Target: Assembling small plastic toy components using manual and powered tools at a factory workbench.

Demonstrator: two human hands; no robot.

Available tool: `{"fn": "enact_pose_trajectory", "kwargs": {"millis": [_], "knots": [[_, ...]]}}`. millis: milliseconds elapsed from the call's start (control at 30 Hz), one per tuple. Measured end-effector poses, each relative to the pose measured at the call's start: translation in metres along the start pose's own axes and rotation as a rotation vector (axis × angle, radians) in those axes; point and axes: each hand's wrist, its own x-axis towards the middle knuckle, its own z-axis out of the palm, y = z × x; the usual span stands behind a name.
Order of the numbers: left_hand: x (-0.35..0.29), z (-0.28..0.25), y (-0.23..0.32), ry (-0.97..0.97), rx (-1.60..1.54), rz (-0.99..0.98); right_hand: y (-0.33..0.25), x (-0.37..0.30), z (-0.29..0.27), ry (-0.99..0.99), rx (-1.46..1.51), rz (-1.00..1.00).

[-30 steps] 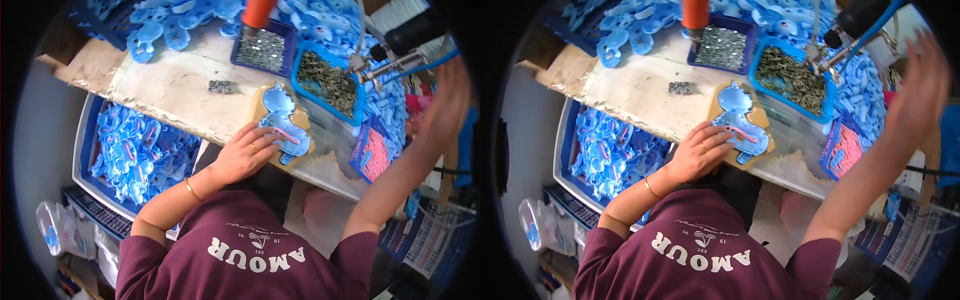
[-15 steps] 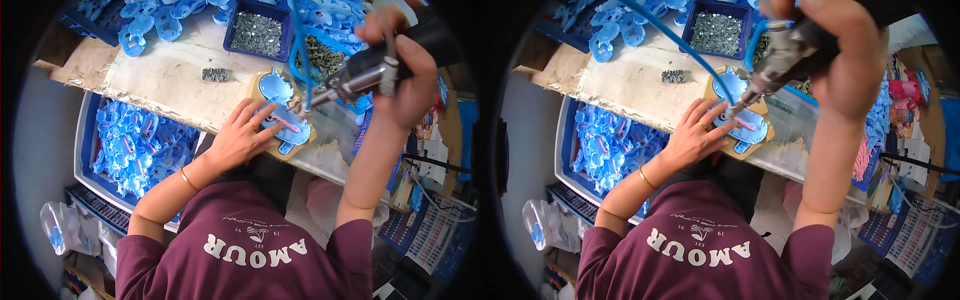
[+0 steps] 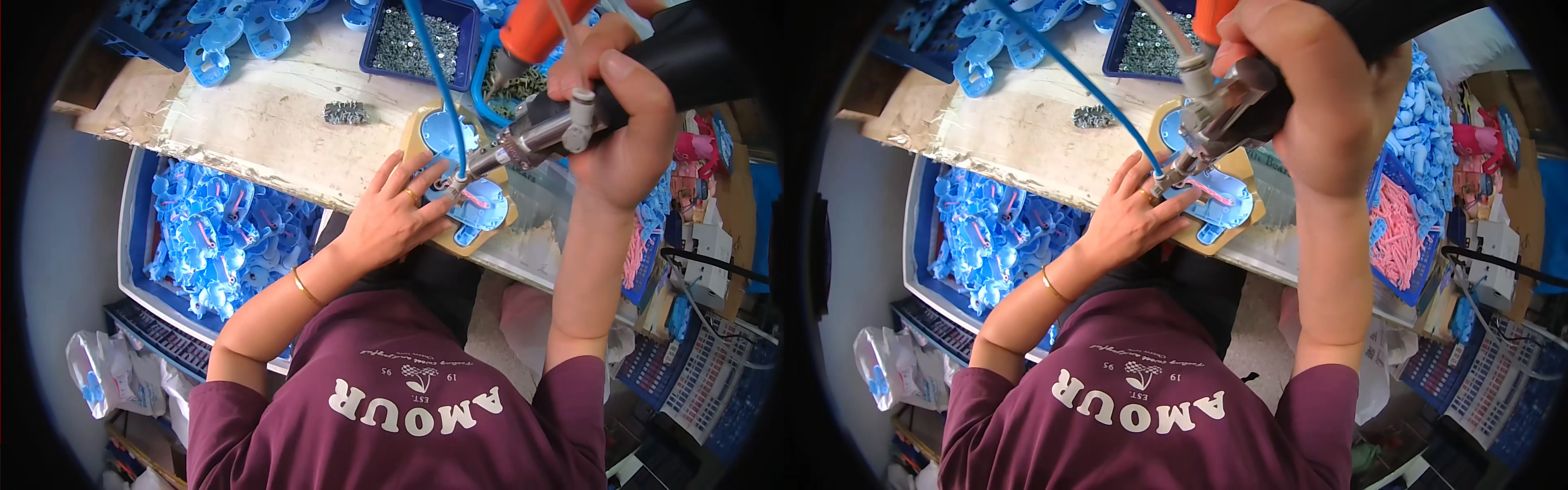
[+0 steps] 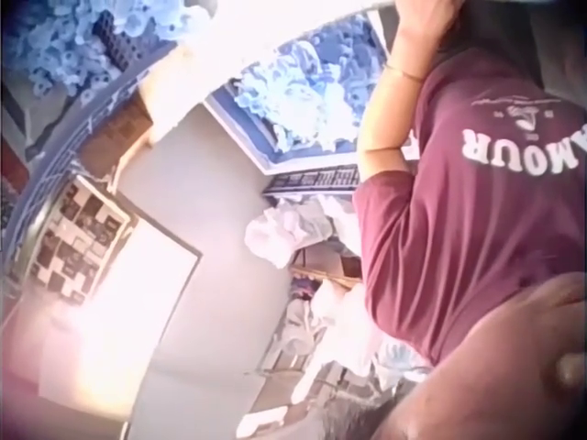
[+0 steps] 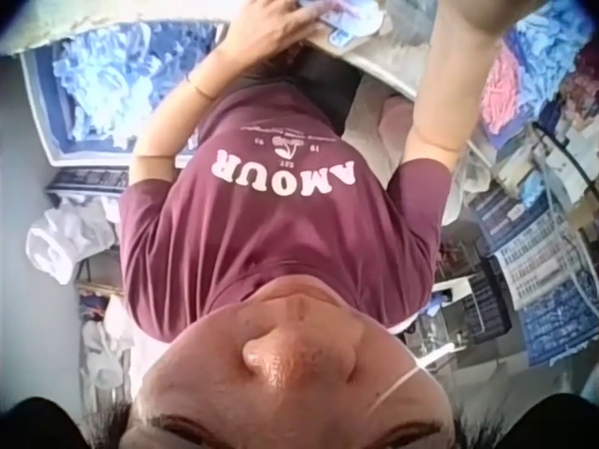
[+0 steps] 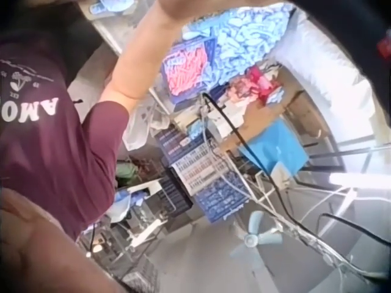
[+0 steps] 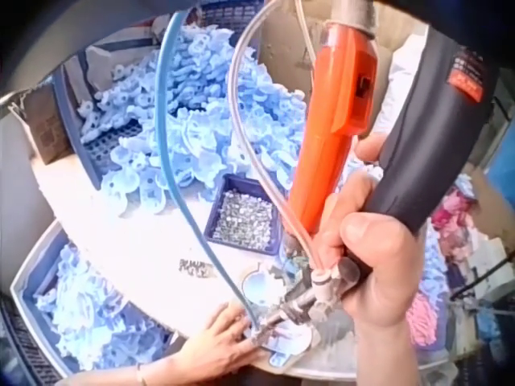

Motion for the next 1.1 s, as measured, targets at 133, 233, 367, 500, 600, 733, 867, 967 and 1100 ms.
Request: {"fn": "enact_pose_trajectory", "kwargs": {"millis": [133, 233, 367, 500, 600, 733, 867, 967, 1100], "knots": [[0.000, 0.000, -0.001, 0.003, 0.007, 0.010, -0.013, -0.010, 0.010, 0.231, -0.494, 0.037], [-0.001, 0.002, -0.001, 0.009, 0.020, 0.012, -0.010, -0.009, 0.006, 0.298, -0.562, -0.010], [0.006, 0.001, 0.001, -0.017, 0.012, 0.017, -0.029, 0.010, -0.006, 0.165, -0.455, 0.025], [0.007, -0.003, 0.001, 0.043, -0.025, 0.038, -0.065, 0.066, -0.020, 0.044, -0.347, 0.035], [0.016, -0.024, 0.000, -0.017, -0.149, 0.045, -0.088, 0.098, -0.059, -0.267, -0.669, -0.133], [0.023, -0.103, -0.012, -0.210, -0.523, -0.046, -0.116, 0.097, -0.143, -0.027, -0.846, 0.006], [0.003, -0.208, -0.025, -0.373, -0.515, -0.282, -0.151, 0.039, -0.293, 0.217, -1.439, 0.164], [-0.037, -0.249, -0.043, -0.610, -0.267, -0.424, -0.159, -0.029, -0.395, 0.351, -1.767, 0.256], [-0.057, -0.241, -0.045, -0.544, 0.237, -0.540, -0.119, -0.051, -0.384, 0.300, -1.987, 0.347]]}}
